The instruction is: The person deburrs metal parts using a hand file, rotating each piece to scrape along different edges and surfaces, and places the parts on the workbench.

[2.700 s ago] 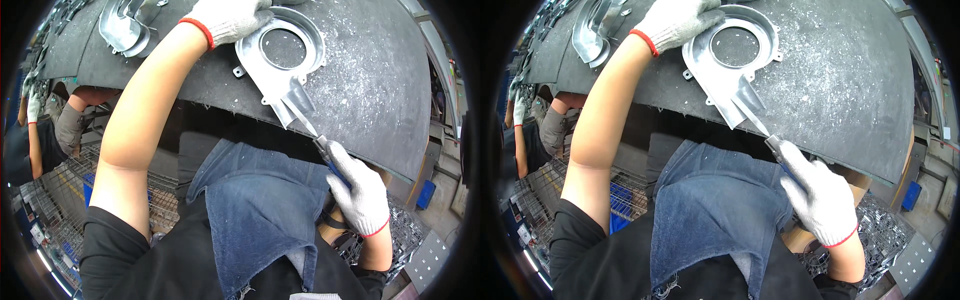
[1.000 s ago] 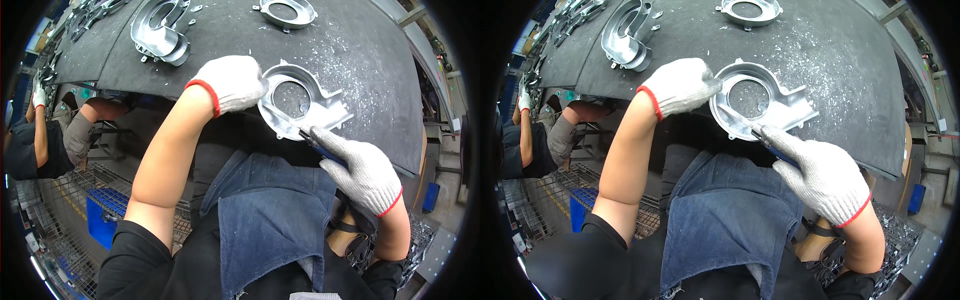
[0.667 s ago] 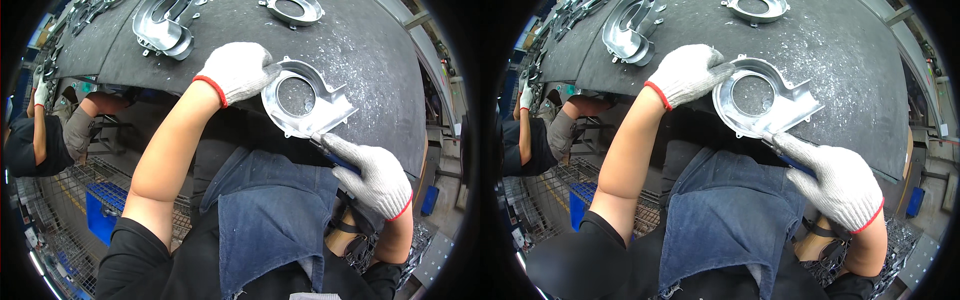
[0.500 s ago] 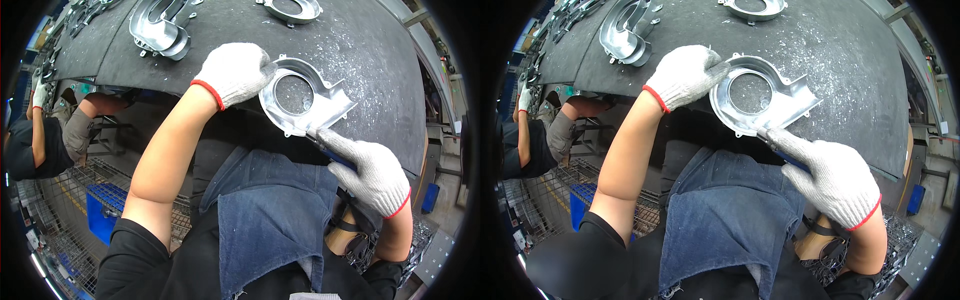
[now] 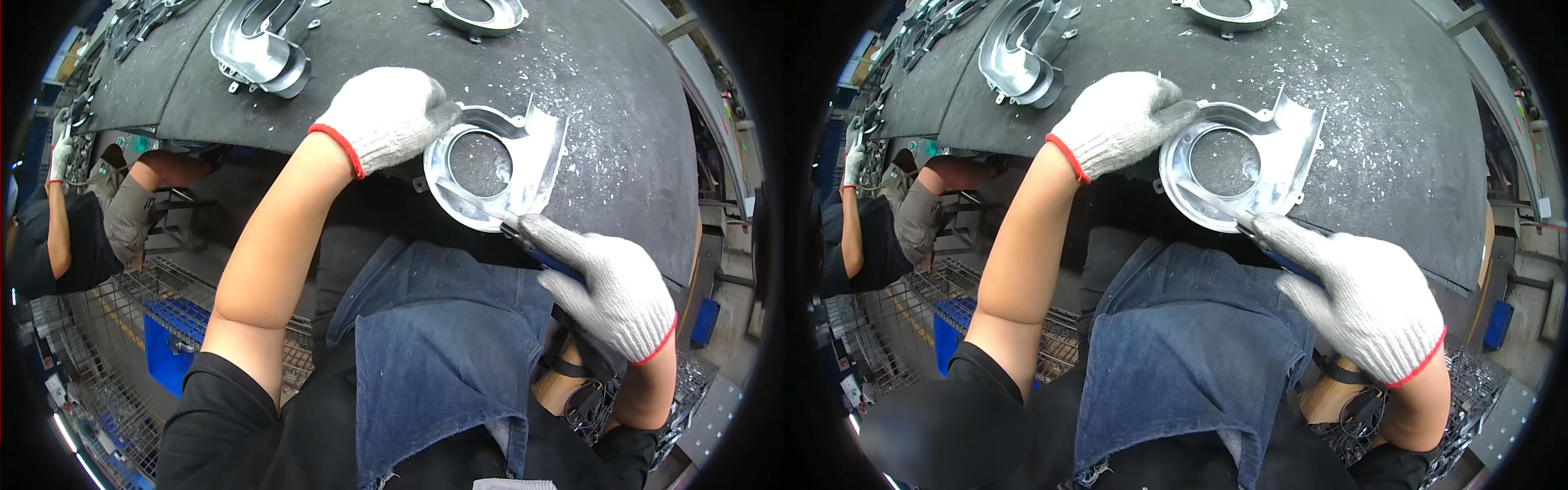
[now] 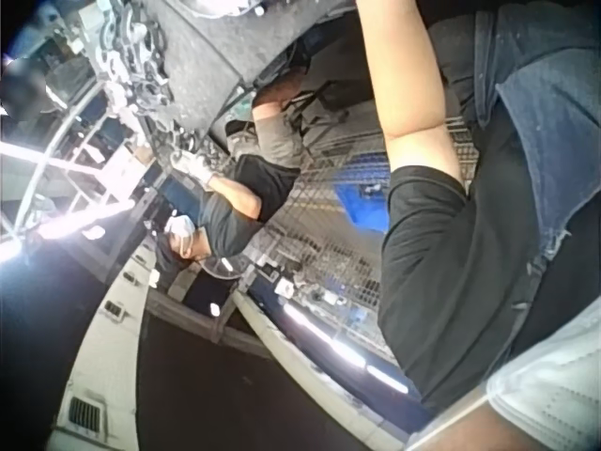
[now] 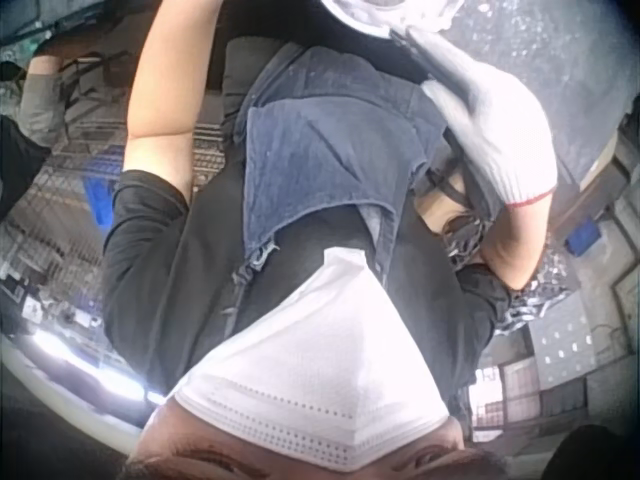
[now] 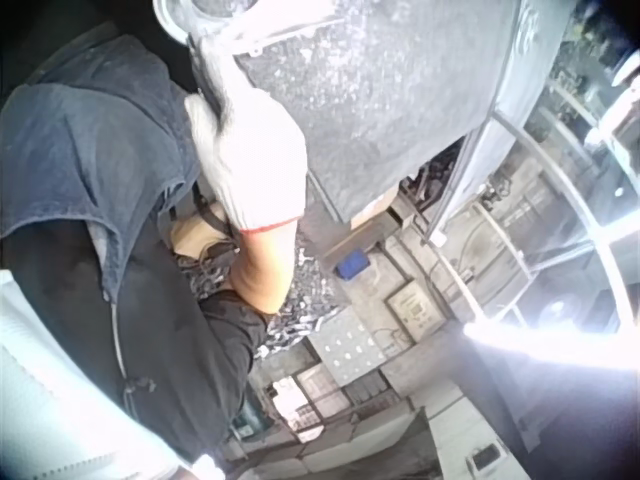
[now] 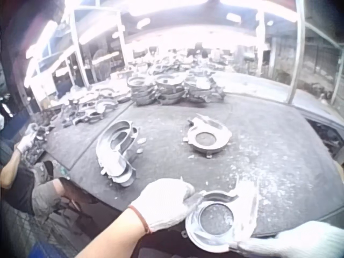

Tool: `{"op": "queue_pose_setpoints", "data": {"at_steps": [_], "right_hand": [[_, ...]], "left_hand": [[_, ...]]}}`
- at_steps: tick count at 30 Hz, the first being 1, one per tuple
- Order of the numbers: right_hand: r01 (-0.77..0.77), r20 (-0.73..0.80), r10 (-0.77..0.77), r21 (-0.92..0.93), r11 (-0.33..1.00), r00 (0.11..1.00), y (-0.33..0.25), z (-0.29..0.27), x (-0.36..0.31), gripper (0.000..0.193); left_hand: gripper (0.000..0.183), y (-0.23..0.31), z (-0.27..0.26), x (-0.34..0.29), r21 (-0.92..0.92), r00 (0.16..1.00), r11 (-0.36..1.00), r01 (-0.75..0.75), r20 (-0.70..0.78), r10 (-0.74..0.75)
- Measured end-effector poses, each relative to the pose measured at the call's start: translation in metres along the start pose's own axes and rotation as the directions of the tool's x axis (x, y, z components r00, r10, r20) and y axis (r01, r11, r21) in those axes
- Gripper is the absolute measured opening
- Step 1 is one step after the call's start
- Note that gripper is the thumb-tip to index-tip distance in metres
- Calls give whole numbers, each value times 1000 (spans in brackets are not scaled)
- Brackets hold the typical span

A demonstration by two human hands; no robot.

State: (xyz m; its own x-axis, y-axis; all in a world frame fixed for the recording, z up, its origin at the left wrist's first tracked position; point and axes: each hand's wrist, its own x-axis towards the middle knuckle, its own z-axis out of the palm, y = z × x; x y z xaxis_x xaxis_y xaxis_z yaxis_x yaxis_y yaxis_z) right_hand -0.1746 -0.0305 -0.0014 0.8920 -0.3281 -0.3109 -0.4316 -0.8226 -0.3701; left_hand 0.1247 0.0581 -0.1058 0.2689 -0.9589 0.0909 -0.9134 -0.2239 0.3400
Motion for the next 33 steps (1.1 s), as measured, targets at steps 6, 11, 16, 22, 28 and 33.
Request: {"op": "queue_pose_setpoints", "data": {"at_steps": [6, 11, 16, 22, 28, 33], "right_hand": [[-88, 50, 88, -3, 996, 995, -7, -15, -15, 58], [-25, -43, 26, 38, 999, 999, -2, 2, -5, 58], [-34, -34, 35, 23, 999, 999, 1, -1, -6, 59], [-15, 9, 15, 53, 998, 1000, -3, -5, -2, 59], [-20, -4, 20, 52, 998, 1000, -9, 5, -1, 59], [20, -93, -11, 93, 995, 996, -8, 10, -3, 57]], "left_hand": [[47, 23, -10, -10, -45, 980, 991, 130, 157, -121], [34, 21, 4, -56, -94, 997, 993, 76, -24, -79], [25, 21, -12, -20, 53, 975, 998, 25, -220, -12], [30, -25, 20, 32, 201, 886, 915, -351, -245, 394], [25, -10, 16, 2, 209, 952, 957, -202, -188, 242], [25, -3, 18, -23, 230, 956, 970, -79, -257, 138]]}}
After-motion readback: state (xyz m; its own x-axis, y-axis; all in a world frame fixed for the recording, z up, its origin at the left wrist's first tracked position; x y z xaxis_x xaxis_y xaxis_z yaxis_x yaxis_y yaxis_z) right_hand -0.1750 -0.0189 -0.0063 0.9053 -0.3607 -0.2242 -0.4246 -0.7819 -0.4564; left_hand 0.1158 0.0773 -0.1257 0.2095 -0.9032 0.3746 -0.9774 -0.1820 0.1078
